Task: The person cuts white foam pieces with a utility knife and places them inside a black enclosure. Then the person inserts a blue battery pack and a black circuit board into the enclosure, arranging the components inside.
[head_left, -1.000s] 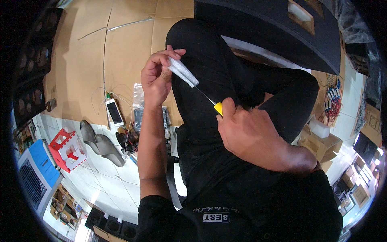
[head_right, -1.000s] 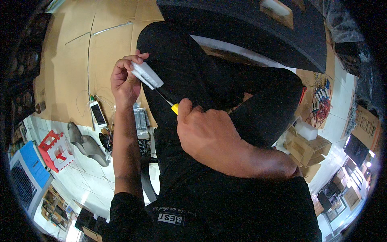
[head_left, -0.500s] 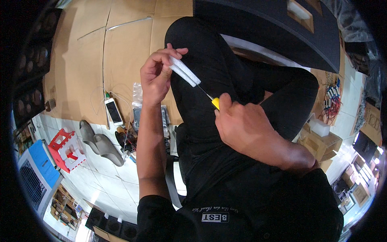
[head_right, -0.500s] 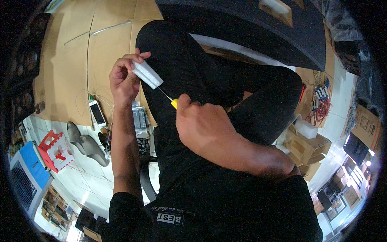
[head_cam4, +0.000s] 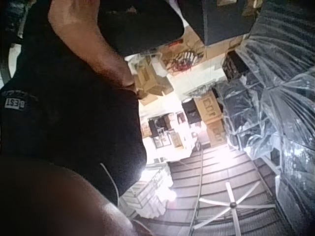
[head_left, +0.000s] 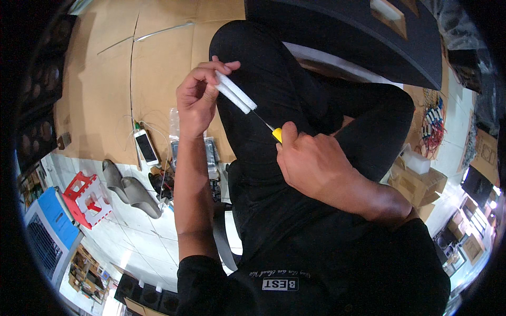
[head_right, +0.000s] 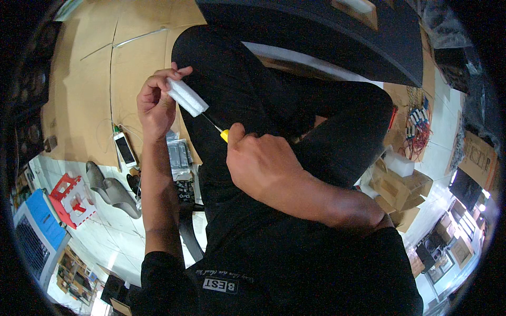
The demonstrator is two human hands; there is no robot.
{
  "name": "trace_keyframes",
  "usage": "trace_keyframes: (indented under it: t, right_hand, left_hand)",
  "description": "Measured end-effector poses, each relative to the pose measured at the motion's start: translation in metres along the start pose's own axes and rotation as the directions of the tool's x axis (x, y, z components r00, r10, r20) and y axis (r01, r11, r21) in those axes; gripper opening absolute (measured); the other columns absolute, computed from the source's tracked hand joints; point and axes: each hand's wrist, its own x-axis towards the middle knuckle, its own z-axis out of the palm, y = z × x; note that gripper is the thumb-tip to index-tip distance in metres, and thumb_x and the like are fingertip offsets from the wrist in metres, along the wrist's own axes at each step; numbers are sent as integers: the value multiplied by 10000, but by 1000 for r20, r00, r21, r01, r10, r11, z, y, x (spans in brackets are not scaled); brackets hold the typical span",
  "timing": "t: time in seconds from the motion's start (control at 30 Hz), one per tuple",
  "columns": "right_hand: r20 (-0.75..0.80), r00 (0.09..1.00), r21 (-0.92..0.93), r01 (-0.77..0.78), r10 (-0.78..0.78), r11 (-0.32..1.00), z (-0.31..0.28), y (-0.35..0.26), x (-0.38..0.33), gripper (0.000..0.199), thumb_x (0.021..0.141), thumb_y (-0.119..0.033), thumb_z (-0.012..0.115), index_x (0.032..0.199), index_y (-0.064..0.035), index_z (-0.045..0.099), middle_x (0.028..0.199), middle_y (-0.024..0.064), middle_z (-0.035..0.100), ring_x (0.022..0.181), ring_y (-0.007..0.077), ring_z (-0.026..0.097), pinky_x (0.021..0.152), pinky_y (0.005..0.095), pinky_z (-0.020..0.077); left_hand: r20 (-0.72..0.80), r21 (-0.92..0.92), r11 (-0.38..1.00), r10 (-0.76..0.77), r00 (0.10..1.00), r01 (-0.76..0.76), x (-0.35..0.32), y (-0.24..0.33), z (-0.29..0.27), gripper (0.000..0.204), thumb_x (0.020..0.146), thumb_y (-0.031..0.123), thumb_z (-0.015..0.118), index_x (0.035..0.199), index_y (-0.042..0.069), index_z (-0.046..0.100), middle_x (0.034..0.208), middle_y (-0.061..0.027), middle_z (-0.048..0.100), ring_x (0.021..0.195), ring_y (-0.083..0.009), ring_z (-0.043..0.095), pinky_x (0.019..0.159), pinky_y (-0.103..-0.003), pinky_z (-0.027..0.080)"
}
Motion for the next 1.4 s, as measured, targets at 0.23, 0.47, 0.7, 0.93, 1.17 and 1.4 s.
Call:
trace_keyframes:
  t: [0.23,0.47,0.7,0.93,1.17,1.4]
  right_hand:
    - [-40,999,-29,36,-37,999,-1,1,-4,254,986,-173,541,1047,73,540,750,214,706,667,335,741,546,398,600]
    - [-142,988,-83,46,-58,995,2,2,-13,236,982,-170,568,1009,64,554,716,181,695,592,297,728,468,370,575]
    - [-119,991,-32,57,-61,998,4,6,0,237,983,-163,561,1025,70,549,727,199,697,611,314,732,481,379,582]
    - [-134,989,-26,50,-53,998,10,10,1,250,982,-179,567,1022,67,545,741,212,702,634,325,738,501,385,592]
    - [-137,987,-50,77,-83,996,10,12,-1,244,990,-199,569,1011,43,550,732,192,694,610,304,732,475,370,581]
    - [-188,976,-63,98,-108,993,22,24,-19,269,983,-241,633,1041,0,528,724,143,670,574,215,704,492,297,560]
  left_hand:
    - [-47,305,951,-48,998,60,-6,33,-2,127,872,107,701,930,-6,693,1206,-148,565,1121,-241,561,1099,-441,400]
    - [70,484,874,-98,993,52,3,50,3,333,799,162,674,1085,10,753,1268,-167,624,1173,-272,580,1039,-384,418]
    - [92,540,840,-122,988,54,7,52,10,423,723,188,628,1090,26,759,1284,-170,636,1210,-299,588,1054,-405,423]
    - [123,571,820,-147,981,52,6,53,12,473,671,201,640,1105,59,763,1290,-159,623,1170,-300,595,1038,-405,433]
    - [82,620,776,-208,975,113,2,62,11,383,752,171,673,1104,54,764,1132,-117,594,1036,-229,576,892,-347,472]
    - [-274,407,730,-475,836,549,-13,81,47,219,851,45,699,1061,0,742,985,-70,636,809,-100,640,679,-226,496]
